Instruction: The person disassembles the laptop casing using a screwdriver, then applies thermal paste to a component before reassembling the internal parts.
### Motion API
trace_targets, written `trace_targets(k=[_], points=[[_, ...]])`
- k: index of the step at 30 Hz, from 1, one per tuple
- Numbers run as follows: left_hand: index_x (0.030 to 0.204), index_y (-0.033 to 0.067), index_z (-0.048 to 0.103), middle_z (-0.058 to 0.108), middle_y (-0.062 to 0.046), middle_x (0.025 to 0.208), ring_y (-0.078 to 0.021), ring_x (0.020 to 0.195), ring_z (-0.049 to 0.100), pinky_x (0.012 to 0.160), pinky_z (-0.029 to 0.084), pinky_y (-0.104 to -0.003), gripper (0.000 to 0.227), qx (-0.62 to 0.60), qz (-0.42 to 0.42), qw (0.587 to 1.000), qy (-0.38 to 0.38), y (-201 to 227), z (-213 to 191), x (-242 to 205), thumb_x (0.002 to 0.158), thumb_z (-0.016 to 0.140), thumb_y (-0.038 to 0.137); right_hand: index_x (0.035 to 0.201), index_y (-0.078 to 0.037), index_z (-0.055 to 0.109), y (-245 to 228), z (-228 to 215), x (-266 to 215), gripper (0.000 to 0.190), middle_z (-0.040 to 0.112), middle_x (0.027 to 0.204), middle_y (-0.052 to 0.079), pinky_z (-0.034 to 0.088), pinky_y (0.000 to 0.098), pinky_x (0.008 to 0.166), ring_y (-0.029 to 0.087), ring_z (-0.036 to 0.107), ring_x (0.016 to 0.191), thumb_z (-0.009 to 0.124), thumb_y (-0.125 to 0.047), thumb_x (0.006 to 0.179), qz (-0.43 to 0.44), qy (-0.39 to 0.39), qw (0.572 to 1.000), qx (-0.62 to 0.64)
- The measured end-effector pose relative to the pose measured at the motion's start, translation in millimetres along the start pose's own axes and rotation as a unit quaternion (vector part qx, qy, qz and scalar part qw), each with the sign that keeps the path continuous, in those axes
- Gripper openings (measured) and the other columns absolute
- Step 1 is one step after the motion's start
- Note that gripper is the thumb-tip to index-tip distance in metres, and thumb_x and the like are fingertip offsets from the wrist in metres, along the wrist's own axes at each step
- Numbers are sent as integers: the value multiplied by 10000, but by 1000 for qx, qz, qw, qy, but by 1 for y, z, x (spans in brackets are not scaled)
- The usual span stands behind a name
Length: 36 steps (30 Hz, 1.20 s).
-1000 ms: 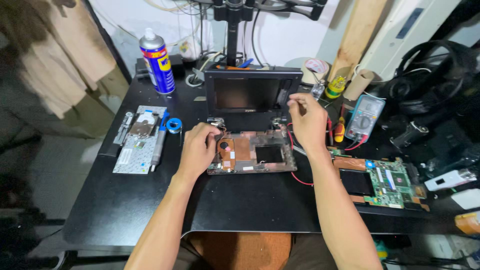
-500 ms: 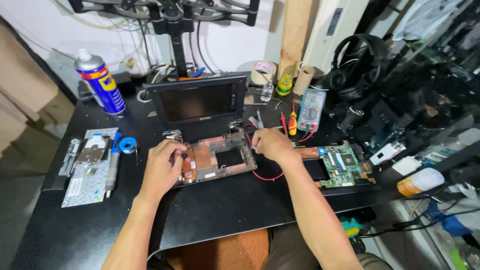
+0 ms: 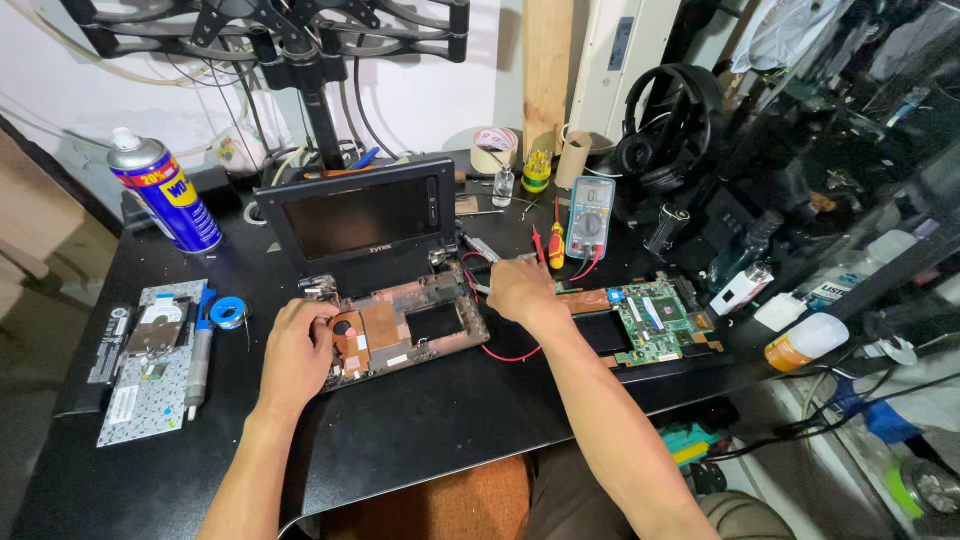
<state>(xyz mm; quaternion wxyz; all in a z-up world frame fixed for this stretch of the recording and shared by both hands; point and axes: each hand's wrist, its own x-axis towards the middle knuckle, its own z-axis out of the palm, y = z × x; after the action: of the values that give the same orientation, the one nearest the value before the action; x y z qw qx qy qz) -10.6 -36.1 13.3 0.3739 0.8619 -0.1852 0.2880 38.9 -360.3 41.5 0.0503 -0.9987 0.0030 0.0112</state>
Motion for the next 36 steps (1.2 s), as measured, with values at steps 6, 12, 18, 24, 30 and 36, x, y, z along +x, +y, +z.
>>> trace_targets(k=[6,12,18,24,30,36], points=[[1016,31,662,672,-143,1022,-369,1027,639,881,513,-445,159,-17,-15,999,23,0,-2,0,899,600,-58,994,-73,784,2,-37,-12,245,740,1092,190,535,481,939,372,687,1068,717,-249,837,-2,-35,998,58],[1041,47,666,616,-150,1122,-372,1105,573,927,494,-439,227,-4,-30,998,60,-11,3,-4,863,611,-82,951,-26,717,-11,-51,-13,196,745,917,150,563,421,784,298,730,882,724,-172,820,-132,56,964,225],[1054,39,674,588,-159,1169,-374,1137,552,974,478,-449,232,0,-49,996,70,-25,8,-7,863,616,-77,1085,5,588,-68,-36,6,138,659,995,101,535,306,778,132,632,898,666,-53,986,-335,-76,776,528],[1038,36,706,579,-159,1203,-367,1156,545,993,473,-437,248,3,-75,995,70,-27,8,-9,846,606,-86,1131,-42,490,-132,7,23,141,731,1024,90,556,285,658,155,713,840,545,-33,1002,-279,-67,700,654],[1057,55,738,564,-154,1286,-356,1178,547,982,477,-417,307,4,-83,995,48,-27,6,-9,829,592,-91,1135,-35,388,-145,37,28,207,682,994,142,634,322,708,202,741,814,550,-14,1007,-201,24,630,750],[1065,69,739,565,-145,1287,-354,1198,555,1004,474,-426,324,-12,-87,995,43,-33,7,-8,823,602,-97,1187,-16,415,-141,52,26,209,666,997,155,619,306,736,205,746,857,575,-77,1067,-193,58,684,701]])
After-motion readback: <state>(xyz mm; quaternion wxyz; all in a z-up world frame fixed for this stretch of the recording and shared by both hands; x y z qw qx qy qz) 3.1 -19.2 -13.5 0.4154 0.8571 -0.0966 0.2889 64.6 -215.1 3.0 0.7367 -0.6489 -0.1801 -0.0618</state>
